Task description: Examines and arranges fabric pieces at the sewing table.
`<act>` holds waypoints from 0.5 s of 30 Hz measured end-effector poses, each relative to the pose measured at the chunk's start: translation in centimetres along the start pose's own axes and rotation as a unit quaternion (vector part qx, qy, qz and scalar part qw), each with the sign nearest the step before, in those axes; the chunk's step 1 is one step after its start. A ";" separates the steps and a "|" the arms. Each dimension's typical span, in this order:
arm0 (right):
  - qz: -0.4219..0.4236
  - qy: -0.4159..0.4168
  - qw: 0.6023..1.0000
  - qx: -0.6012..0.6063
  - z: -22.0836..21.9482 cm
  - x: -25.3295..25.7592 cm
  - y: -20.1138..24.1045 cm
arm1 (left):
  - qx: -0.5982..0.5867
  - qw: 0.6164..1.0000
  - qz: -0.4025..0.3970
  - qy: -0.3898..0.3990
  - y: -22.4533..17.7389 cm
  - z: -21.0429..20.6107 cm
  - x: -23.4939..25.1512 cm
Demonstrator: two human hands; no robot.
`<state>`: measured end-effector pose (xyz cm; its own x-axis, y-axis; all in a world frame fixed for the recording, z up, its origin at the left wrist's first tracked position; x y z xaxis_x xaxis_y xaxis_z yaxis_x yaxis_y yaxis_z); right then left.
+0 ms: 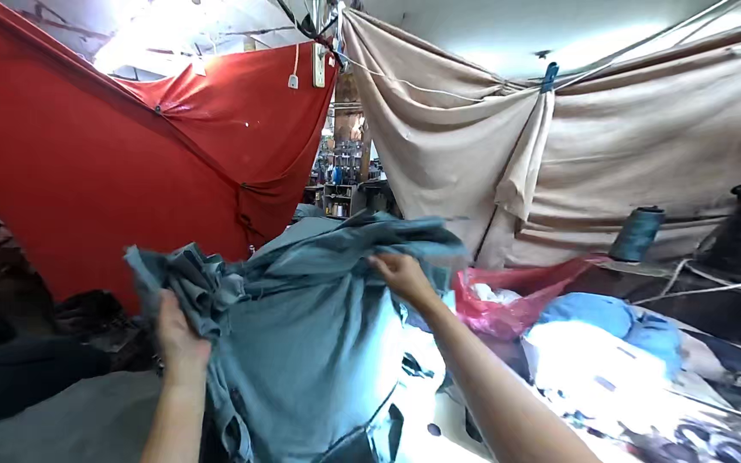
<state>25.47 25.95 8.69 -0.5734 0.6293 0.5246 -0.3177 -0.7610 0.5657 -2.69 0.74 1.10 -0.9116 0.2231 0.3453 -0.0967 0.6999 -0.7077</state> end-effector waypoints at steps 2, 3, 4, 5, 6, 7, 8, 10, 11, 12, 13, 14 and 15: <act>-0.010 0.017 1.000 -0.010 -2.8 -2.7 -2.1 | 0.138 0.988 0.028 0.068 4.2 0.7 0.5; -0.018 0.046 0.999 -0.016 -4.4 -4.4 -3.4 | 0.204 0.973 0.033 0.106 5.7 0.7 0.1; -0.008 0.059 0.998 -0.023 -6.3 -6.3 -5.0 | 0.248 0.959 0.026 0.135 6.9 0.3 -0.6; 0.013 0.042 0.999 -0.022 -8.2 -8.5 -6.7 | 0.279 0.945 0.005 0.169 8.1 -0.3 -1.5; 0.031 0.021 0.999 -0.023 -10.0 -10.7 -8.1 | 0.306 0.926 -0.024 0.219 9.3 -1.0 -2.5; 0.029 0.024 0.999 -0.040 -11.3 -13.0 -9.0 | 0.334 0.896 -0.064 0.286 10.6 -1.9 -3.5; 0.009 0.051 0.997 -0.065 -12.2 -15.1 -9.6 | 0.358 0.854 -0.116 0.359 11.8 -2.9 -4.6; -0.027 0.117 0.988 -0.102 -13.4 -18.5 -10.8 | 0.395 0.742 -0.210 0.499 13.9 -5.4 -6.5; -0.045 0.144 0.984 -0.099 -13.6 -19.8 -11.1 | 0.418 0.677 -0.239 0.557 14.6 -6.8 -7.1; -0.055 0.153 0.982 -0.097 -13.7 -20.7 -11.3 | 0.432 0.619 -0.256 0.603 15.1 -8.4 -7.3; -0.064 0.146 0.983 -0.094 -13.5 -21.4 -11.3 | 0.443 0.568 -0.269 0.639 15.6 -10.1 -7.1; -0.059 0.134 0.985 -0.087 -13.7 -21.8 -11.6 | 0.456 0.519 -0.274 0.669 15.9 -12.0 -6.7; -0.055 0.131 0.985 -0.093 -14.0 -22.1 -12.2 | 0.479 0.466 -0.268 0.694 15.9 -14.0 -5.9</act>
<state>31.48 19.10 -18.70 -0.6961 0.6651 0.2704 -0.5067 -0.7220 0.4712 6.76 20.06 -3.60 0.4175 0.8800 0.2263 -0.9023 0.4310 -0.0116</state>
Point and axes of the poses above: each hand's wrist, its own x-axis towards the middle knuckle, its own z-axis out of the back of the hand, y = z × x, the point moved 3 cm from there along x, towards the middle knuckle, and after that the axes turned 2 degrees about -y, right-handed, at the moved point
